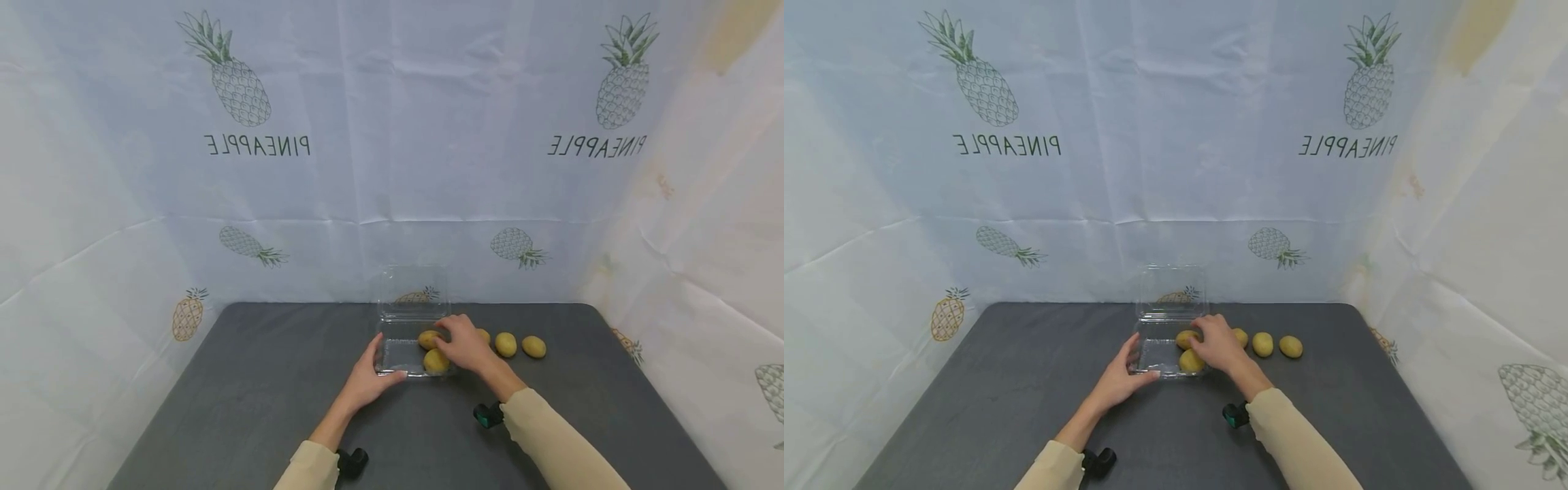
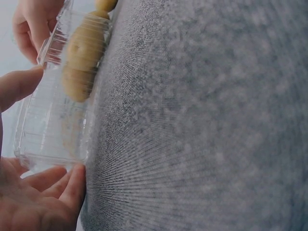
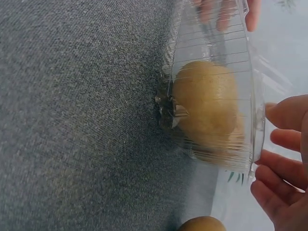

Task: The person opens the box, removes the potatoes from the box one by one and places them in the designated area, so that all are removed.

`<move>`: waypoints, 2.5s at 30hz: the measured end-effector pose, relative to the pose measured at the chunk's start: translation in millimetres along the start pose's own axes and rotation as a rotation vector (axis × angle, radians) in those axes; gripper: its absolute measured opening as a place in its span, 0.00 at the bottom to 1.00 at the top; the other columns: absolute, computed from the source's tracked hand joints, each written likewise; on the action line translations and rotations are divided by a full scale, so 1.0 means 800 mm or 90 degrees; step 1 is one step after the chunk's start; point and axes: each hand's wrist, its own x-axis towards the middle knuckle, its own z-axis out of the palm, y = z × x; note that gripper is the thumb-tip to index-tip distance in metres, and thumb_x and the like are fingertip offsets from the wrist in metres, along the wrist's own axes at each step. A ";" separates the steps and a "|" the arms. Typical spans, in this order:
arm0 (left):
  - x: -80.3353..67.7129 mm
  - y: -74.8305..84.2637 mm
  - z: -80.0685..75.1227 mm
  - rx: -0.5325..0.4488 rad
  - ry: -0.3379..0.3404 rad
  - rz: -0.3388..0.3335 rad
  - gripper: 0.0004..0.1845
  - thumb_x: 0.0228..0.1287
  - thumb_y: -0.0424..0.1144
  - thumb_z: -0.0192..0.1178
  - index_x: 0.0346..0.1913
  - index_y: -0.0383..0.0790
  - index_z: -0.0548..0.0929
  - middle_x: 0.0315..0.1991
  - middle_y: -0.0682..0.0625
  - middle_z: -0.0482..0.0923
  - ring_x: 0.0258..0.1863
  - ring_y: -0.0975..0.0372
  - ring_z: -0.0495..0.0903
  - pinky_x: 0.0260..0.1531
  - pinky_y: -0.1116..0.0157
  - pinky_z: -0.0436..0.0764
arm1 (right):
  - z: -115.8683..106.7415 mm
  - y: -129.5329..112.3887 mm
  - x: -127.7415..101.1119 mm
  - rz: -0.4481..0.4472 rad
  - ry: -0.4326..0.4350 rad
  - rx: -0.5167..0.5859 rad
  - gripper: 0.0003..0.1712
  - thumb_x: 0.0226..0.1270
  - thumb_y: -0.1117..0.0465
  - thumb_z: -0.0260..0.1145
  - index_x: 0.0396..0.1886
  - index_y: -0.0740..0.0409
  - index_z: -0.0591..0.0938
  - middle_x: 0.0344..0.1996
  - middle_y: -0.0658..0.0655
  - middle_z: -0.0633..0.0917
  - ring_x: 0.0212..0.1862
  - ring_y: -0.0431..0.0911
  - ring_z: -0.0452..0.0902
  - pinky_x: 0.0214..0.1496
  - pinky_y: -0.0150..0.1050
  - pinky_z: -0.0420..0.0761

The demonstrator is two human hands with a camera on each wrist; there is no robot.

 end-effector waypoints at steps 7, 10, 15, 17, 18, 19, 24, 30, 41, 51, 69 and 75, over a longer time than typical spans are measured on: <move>-0.001 0.000 0.002 0.003 0.005 -0.008 0.53 0.61 0.49 0.74 0.81 0.41 0.53 0.77 0.34 0.57 0.72 0.39 0.64 0.65 0.40 0.70 | 0.008 0.001 0.006 -0.012 0.009 -0.035 0.16 0.68 0.59 0.72 0.51 0.61 0.87 0.47 0.59 0.86 0.53 0.58 0.76 0.56 0.55 0.77; -0.001 0.001 0.002 0.000 0.005 -0.009 0.53 0.61 0.49 0.74 0.81 0.41 0.53 0.77 0.33 0.57 0.72 0.39 0.65 0.65 0.40 0.70 | 0.010 0.000 0.009 -0.011 0.012 -0.052 0.15 0.67 0.59 0.72 0.51 0.60 0.87 0.47 0.59 0.87 0.50 0.56 0.76 0.54 0.54 0.77; -0.001 0.002 0.002 0.002 0.007 -0.012 0.53 0.60 0.49 0.74 0.81 0.41 0.53 0.76 0.33 0.58 0.71 0.39 0.65 0.65 0.40 0.70 | 0.015 0.002 0.012 -0.013 0.011 -0.081 0.14 0.66 0.58 0.73 0.49 0.59 0.87 0.45 0.58 0.87 0.48 0.55 0.75 0.55 0.53 0.75; -0.001 0.002 0.002 0.004 0.007 -0.013 0.53 0.60 0.49 0.74 0.81 0.41 0.53 0.77 0.33 0.58 0.71 0.39 0.65 0.65 0.40 0.70 | 0.015 0.003 0.013 -0.010 0.010 -0.090 0.15 0.66 0.58 0.73 0.49 0.59 0.87 0.44 0.58 0.87 0.48 0.55 0.74 0.55 0.53 0.74; 0.000 0.002 0.002 0.006 0.007 -0.013 0.53 0.60 0.50 0.74 0.81 0.41 0.53 0.77 0.33 0.58 0.72 0.39 0.65 0.65 0.40 0.70 | 0.016 0.003 0.014 -0.008 0.010 -0.095 0.15 0.66 0.58 0.73 0.49 0.59 0.87 0.44 0.57 0.88 0.48 0.55 0.74 0.55 0.53 0.74; 0.000 0.002 0.003 0.005 0.007 -0.014 0.53 0.60 0.50 0.74 0.81 0.42 0.53 0.77 0.34 0.57 0.72 0.39 0.65 0.65 0.40 0.70 | 0.016 0.003 0.014 -0.008 0.012 -0.097 0.15 0.66 0.58 0.74 0.49 0.59 0.87 0.44 0.57 0.88 0.47 0.54 0.74 0.55 0.53 0.74; 0.001 0.002 0.003 0.004 0.007 -0.014 0.53 0.60 0.50 0.74 0.81 0.42 0.53 0.77 0.34 0.57 0.72 0.39 0.64 0.66 0.40 0.68 | 0.019 0.002 0.016 -0.017 0.028 -0.121 0.16 0.63 0.57 0.76 0.48 0.60 0.88 0.42 0.56 0.88 0.44 0.52 0.72 0.51 0.52 0.73; 0.000 0.002 0.003 0.003 0.009 -0.012 0.53 0.60 0.50 0.74 0.81 0.41 0.53 0.77 0.34 0.58 0.73 0.39 0.63 0.66 0.39 0.68 | 0.024 -0.001 0.017 -0.038 0.039 -0.168 0.16 0.60 0.57 0.77 0.46 0.58 0.89 0.35 0.54 0.87 0.39 0.51 0.72 0.47 0.51 0.74; -0.001 -0.001 0.003 -0.009 0.009 -0.009 0.54 0.60 0.51 0.74 0.81 0.42 0.53 0.77 0.35 0.56 0.73 0.39 0.62 0.66 0.39 0.68 | 0.028 -0.006 0.023 0.003 -0.008 -0.193 0.19 0.60 0.53 0.77 0.48 0.55 0.89 0.39 0.54 0.86 0.42 0.52 0.74 0.49 0.53 0.74; -0.002 -0.002 0.004 -0.003 0.009 -0.008 0.54 0.60 0.51 0.74 0.81 0.41 0.53 0.77 0.35 0.57 0.73 0.39 0.63 0.65 0.39 0.68 | 0.024 -0.014 0.027 0.034 -0.060 -0.207 0.18 0.62 0.51 0.77 0.47 0.56 0.89 0.36 0.53 0.83 0.40 0.51 0.72 0.48 0.52 0.73; -0.001 0.002 0.003 -0.007 0.008 -0.021 0.53 0.60 0.49 0.74 0.81 0.42 0.53 0.78 0.35 0.56 0.72 0.39 0.64 0.64 0.40 0.70 | 0.028 0.005 0.020 -0.023 0.027 -0.136 0.18 0.59 0.51 0.78 0.46 0.54 0.90 0.39 0.53 0.86 0.42 0.52 0.73 0.48 0.53 0.73; -0.001 0.001 0.004 -0.009 0.010 -0.011 0.54 0.60 0.49 0.74 0.81 0.41 0.53 0.77 0.34 0.57 0.71 0.38 0.66 0.63 0.41 0.72 | 0.020 0.004 0.015 -0.011 0.039 -0.061 0.18 0.60 0.54 0.77 0.48 0.57 0.88 0.45 0.55 0.85 0.48 0.53 0.74 0.53 0.54 0.74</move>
